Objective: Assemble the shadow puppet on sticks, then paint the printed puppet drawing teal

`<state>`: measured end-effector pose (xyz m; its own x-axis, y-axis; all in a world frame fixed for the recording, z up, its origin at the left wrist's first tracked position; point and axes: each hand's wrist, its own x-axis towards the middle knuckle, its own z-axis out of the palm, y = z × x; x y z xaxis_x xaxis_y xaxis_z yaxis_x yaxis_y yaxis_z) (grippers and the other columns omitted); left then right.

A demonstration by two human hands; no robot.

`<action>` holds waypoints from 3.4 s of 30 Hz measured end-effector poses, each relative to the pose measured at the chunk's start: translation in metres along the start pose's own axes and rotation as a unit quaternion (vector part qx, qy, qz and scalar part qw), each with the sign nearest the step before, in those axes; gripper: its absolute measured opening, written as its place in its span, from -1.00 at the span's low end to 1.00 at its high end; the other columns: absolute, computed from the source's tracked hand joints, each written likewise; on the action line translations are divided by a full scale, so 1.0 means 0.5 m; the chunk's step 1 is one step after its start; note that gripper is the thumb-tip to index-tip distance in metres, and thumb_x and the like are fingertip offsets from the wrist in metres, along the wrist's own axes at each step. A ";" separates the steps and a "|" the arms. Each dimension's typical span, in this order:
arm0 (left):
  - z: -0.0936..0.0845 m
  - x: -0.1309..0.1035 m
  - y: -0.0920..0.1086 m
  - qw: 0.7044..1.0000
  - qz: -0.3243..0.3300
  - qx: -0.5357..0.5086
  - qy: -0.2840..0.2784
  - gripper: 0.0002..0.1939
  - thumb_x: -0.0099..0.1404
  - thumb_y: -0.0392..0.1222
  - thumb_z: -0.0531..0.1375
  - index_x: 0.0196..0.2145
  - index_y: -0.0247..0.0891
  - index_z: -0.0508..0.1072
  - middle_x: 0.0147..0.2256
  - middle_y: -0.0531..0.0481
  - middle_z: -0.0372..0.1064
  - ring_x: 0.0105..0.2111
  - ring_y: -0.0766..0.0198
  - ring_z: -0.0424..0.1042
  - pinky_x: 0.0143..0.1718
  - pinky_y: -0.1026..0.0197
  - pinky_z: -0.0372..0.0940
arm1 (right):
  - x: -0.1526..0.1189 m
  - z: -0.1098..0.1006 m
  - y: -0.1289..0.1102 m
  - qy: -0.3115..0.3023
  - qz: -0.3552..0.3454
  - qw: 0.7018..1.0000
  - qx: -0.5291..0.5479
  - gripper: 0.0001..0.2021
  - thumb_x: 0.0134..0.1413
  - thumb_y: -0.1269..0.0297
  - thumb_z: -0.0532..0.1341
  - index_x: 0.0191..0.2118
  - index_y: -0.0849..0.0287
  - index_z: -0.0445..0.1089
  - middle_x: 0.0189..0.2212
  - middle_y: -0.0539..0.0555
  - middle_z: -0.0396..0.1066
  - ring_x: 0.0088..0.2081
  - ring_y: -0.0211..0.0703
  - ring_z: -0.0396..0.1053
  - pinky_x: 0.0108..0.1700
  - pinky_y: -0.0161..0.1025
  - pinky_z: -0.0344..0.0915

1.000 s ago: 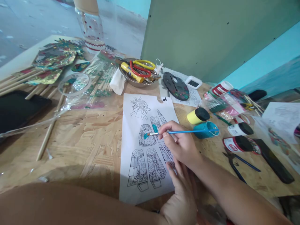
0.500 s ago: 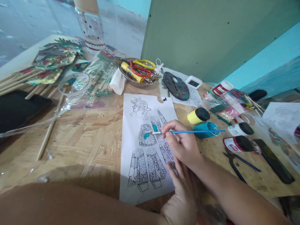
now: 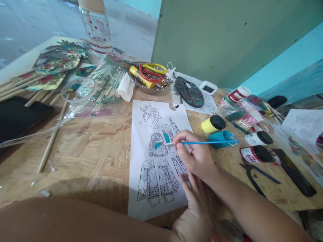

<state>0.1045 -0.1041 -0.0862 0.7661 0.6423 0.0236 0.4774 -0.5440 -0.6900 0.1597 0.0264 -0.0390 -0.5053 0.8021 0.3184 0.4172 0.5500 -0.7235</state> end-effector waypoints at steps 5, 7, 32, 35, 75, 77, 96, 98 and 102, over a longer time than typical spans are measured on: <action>0.000 -0.001 -0.002 1.000 0.000 -0.007 0.003 -0.41 0.39 -0.15 -0.18 0.33 -0.23 0.15 0.15 -0.38 0.36 0.07 -0.21 0.43 -0.13 -0.39 0.39 | -0.003 0.001 0.001 -0.001 0.009 1.000 0.010 -0.87 0.12 0.48 0.09 -0.31 0.12 0.32 -0.43 -0.05 0.34 -0.37 -0.27 0.32 -0.34 -0.26 0.27; 0.000 -0.001 -0.001 1.000 0.002 -0.007 0.002 -0.41 0.39 -0.15 -0.19 0.33 -0.23 0.15 0.15 -0.38 0.36 0.07 -0.20 0.43 -0.13 -0.39 0.39 | -0.004 0.002 0.002 -0.001 0.012 1.000 0.012 -0.87 0.12 0.48 0.09 -0.31 0.12 0.32 -0.43 -0.06 0.34 -0.38 -0.27 0.32 -0.36 -0.27 0.25; 0.005 0.011 0.031 0.990 0.050 0.119 -0.049 -0.38 0.38 -0.12 -0.16 0.37 -0.21 0.02 0.18 -0.37 0.32 0.05 -0.13 0.46 -0.29 -0.15 0.49 | -0.006 0.000 0.005 0.005 0.004 1.000 0.028 -0.87 0.12 0.48 0.08 -0.32 0.12 0.31 -0.43 -0.05 0.31 -0.37 -0.27 0.30 -0.34 -0.25 0.24; 0.006 0.010 0.031 0.992 0.037 0.112 -0.038 -0.39 0.38 -0.14 -0.15 0.36 -0.24 0.06 0.16 -0.38 0.34 0.03 -0.15 0.47 -0.26 -0.21 0.48 | -0.006 -0.001 0.003 0.004 0.003 1.000 0.031 -0.86 0.10 0.49 0.07 -0.34 0.12 0.30 -0.44 -0.06 0.30 -0.39 -0.28 0.28 -0.36 -0.25 0.23; 0.013 0.005 0.020 0.991 -0.025 0.130 0.005 -0.37 0.35 -0.22 -0.16 0.36 -0.26 0.07 0.11 -0.37 0.40 0.03 -0.11 0.48 -0.24 -0.22 0.47 | -0.004 -0.004 -0.005 0.013 -0.001 1.000 0.014 -0.86 0.06 0.49 0.07 -0.39 0.12 0.30 -0.49 -0.07 0.29 -0.45 -0.28 0.24 -0.41 -0.26 0.18; 0.013 0.005 0.024 0.990 -0.017 0.141 -0.004 -0.36 0.34 -0.24 -0.17 0.37 -0.27 0.04 0.13 -0.38 0.38 0.03 -0.11 0.48 -0.22 -0.24 0.47 | -0.006 -0.005 -0.004 0.014 0.000 1.000 0.018 -0.86 0.06 0.49 0.07 -0.38 0.12 0.30 -0.48 -0.06 0.29 -0.44 -0.27 0.25 -0.41 -0.25 0.18; 0.001 0.000 0.011 0.991 0.027 0.124 -0.037 -0.36 0.37 -0.18 -0.19 0.39 -0.21 -0.02 0.19 -0.35 0.32 0.08 -0.13 0.43 -0.18 -0.29 0.45 | -0.009 -0.003 0.002 0.006 -0.025 0.998 0.059 -0.87 0.11 0.47 0.11 -0.29 0.10 0.35 -0.40 -0.01 0.35 -0.31 -0.19 0.35 -0.24 -0.15 0.31; 0.002 -0.001 0.010 0.992 0.022 0.120 -0.028 -0.36 0.36 -0.18 -0.19 0.38 -0.22 0.01 0.17 -0.35 0.34 0.07 -0.14 0.45 -0.20 -0.28 0.46 | -0.007 -0.001 0.002 -0.007 -0.036 0.998 0.059 -0.85 0.12 0.47 0.12 -0.27 0.09 0.36 -0.39 -0.01 0.37 -0.28 -0.17 0.37 -0.20 -0.13 0.33; 0.006 -0.003 0.009 0.993 0.010 0.113 -0.010 -0.36 0.36 -0.15 -0.18 0.36 -0.21 0.07 0.15 -0.33 0.37 0.05 -0.12 0.46 -0.21 -0.23 0.48 | -0.002 0.001 0.000 -0.040 -0.051 0.997 0.043 -0.85 0.07 0.48 0.11 -0.30 0.09 0.35 -0.39 0.00 0.39 -0.29 -0.16 0.37 -0.22 -0.12 0.34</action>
<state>0.1039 -0.1058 -0.0914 0.7645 0.6446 -0.0056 0.3506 -0.4230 -0.8356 0.1600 0.0256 -0.0398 -0.6019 0.7199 0.3457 0.2961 0.6032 -0.7406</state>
